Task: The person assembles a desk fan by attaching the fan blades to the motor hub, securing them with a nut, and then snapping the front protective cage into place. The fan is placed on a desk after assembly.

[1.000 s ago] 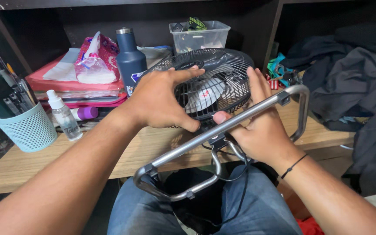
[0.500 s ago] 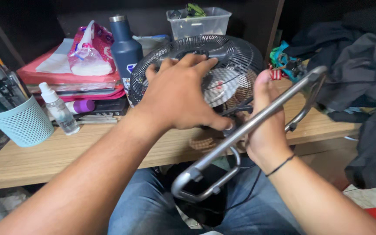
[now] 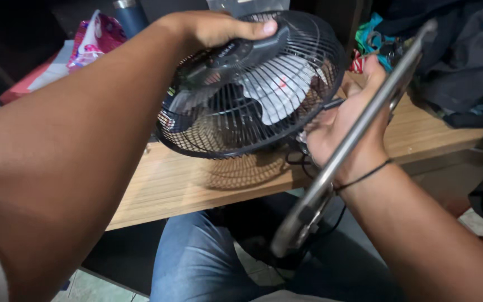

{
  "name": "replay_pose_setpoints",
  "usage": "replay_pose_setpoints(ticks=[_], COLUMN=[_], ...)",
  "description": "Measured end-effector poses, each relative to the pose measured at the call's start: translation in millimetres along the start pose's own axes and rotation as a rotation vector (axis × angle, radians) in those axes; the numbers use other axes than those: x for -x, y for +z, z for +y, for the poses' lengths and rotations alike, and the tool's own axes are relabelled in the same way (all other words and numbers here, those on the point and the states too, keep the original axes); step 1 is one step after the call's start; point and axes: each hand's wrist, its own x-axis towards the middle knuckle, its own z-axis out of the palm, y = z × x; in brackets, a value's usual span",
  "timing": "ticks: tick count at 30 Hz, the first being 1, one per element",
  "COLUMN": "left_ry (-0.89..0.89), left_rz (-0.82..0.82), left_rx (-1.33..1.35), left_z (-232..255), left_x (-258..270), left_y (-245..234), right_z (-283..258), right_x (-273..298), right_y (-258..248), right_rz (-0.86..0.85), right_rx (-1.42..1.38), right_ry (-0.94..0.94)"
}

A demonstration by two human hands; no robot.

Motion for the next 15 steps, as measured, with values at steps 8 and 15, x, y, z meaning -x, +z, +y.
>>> replay_pose_setpoints(ticks=[8, 15], left_ry=[0.081, 0.166], left_rz=[-0.011, 0.123], left_rx=[-0.005, 0.127], left_z=[-16, -18], left_x=[-14, -11], left_y=[-4, 3], right_z=[-7, 20], right_x=[-12, -23], right_y=[0, -10], right_rz=[0.882, 0.867], right_rx=[0.244, 0.594], right_ry=[-0.145, -0.465])
